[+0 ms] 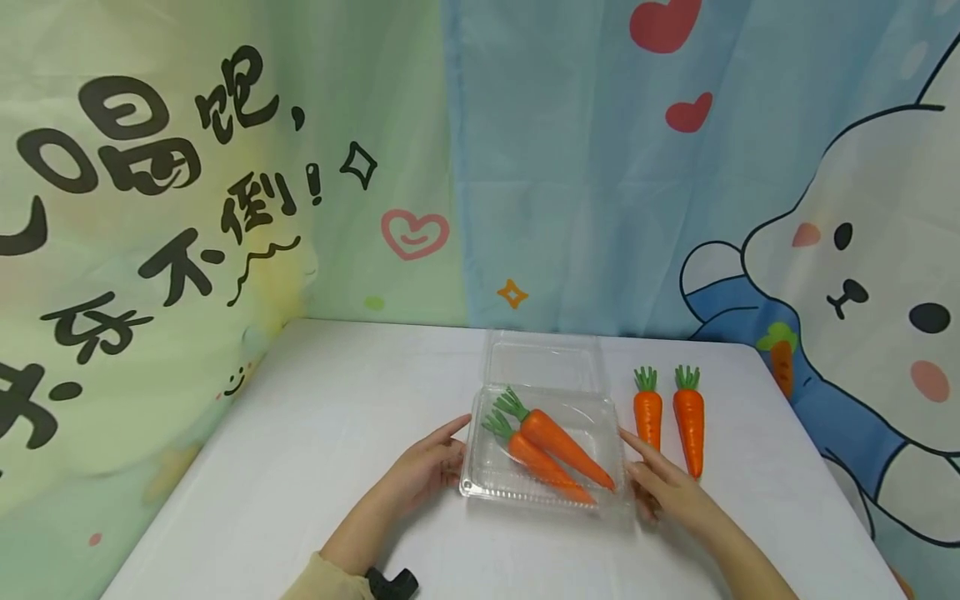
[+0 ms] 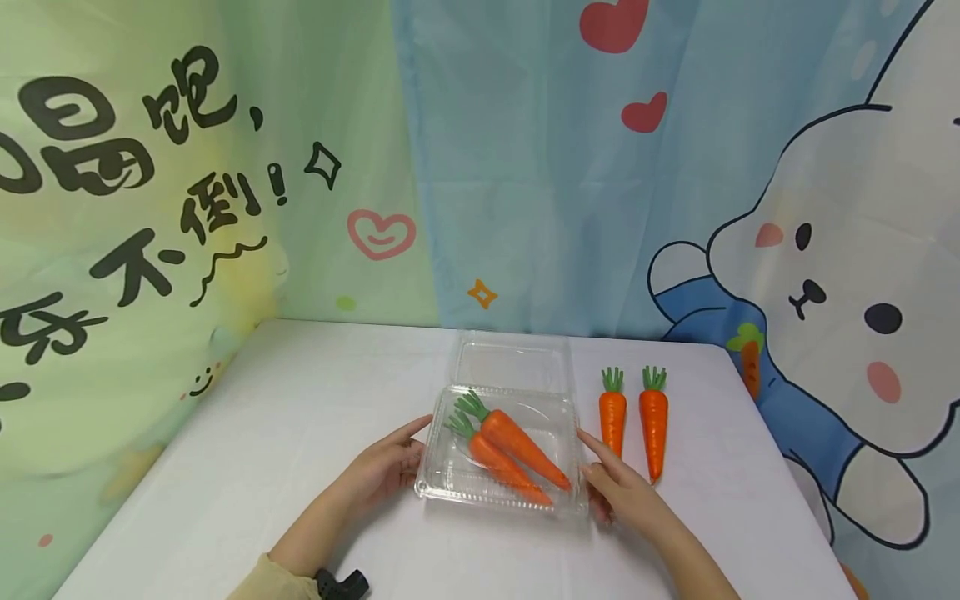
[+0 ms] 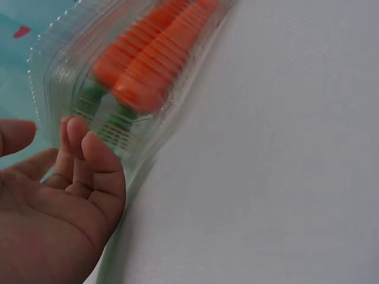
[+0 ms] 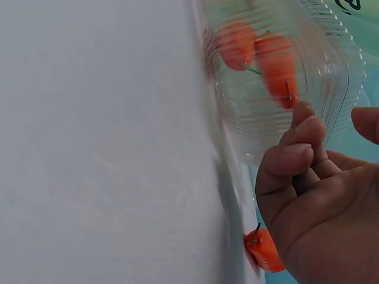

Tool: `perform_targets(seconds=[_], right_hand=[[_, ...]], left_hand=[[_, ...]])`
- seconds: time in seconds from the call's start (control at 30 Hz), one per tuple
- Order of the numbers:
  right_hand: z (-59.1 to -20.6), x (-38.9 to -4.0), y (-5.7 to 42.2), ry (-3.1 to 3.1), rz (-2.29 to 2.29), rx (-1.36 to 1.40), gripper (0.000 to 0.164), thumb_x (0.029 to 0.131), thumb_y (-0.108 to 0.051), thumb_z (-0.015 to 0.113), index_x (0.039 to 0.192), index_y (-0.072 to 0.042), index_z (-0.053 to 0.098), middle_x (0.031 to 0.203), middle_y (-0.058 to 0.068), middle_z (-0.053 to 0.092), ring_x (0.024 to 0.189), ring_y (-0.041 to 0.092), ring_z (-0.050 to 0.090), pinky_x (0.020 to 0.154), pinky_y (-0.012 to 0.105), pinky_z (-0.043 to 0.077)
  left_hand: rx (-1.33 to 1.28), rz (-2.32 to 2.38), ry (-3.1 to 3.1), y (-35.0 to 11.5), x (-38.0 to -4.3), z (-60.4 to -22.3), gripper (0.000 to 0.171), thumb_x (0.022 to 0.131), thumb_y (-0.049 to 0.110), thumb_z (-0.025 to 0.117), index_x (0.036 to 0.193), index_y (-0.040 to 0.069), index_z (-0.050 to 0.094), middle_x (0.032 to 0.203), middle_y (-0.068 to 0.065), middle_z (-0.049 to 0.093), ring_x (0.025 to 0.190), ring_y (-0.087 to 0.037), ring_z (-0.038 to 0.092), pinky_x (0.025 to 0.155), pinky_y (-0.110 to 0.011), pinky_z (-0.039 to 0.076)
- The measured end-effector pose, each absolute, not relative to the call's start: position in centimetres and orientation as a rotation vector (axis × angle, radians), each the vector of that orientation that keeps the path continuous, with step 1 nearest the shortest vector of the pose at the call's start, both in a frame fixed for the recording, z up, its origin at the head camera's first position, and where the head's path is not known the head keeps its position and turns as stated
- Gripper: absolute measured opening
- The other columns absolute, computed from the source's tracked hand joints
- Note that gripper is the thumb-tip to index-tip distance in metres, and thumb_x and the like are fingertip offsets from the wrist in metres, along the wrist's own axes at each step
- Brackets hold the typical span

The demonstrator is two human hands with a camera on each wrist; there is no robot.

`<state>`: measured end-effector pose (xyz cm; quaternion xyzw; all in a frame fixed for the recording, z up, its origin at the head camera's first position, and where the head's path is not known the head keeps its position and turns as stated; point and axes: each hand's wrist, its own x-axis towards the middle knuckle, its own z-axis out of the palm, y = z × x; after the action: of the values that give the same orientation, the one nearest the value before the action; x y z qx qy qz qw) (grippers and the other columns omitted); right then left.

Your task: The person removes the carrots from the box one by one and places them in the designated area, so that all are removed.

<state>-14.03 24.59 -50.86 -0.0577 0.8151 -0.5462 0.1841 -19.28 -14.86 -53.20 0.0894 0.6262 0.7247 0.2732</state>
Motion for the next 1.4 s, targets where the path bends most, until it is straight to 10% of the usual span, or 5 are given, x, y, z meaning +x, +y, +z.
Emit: perform_targets(seconds=[0.27,0.97,1.4], right_hand=[[-52.4,-13.6,25.1,1.992,-1.838,-0.47,0.069,0.105,-0.01,0.042,0.159,-0.013,-0.002,0.083,0.002,0.056,0.06,0.02,0.05,0.06,0.024,0.05],[-53.8,-13.4,25.0,1.788,-2.005,-0.486,0.07,0.106,-0.007,0.038,0.159,-0.023,-0.005,0.083,-0.008,0.054,0.062,0.012,0.045,0.06,0.022,0.048],[-54.3,-13.4,24.9,1.751,-2.014,-0.553,0.068,0.106,-0.005,0.034,0.158,-0.018,-0.008,0.079,-0.008,0.051,0.063,0.033,0.029,0.055,0.028,0.043]], left_hand=[[0.379,1.906,1.64,-15.2,-19.2,-53.7,0.068,0.099,0.007,0.053,0.157,0.027,0.024,0.105,-0.004,0.057,0.082,-0.012,0.057,0.074,-0.025,0.051],[0.433,1.908,1.671,-15.1,-19.2,-54.2,0.063,0.103,0.015,0.05,0.158,0.026,0.022,0.092,0.001,0.053,0.079,-0.014,0.053,0.073,-0.027,0.048],[0.449,1.892,1.679,-15.0,-18.8,-54.3,0.066,0.103,0.01,0.048,0.159,0.024,0.018,0.096,0.0,0.051,0.079,-0.012,0.052,0.071,-0.025,0.049]])
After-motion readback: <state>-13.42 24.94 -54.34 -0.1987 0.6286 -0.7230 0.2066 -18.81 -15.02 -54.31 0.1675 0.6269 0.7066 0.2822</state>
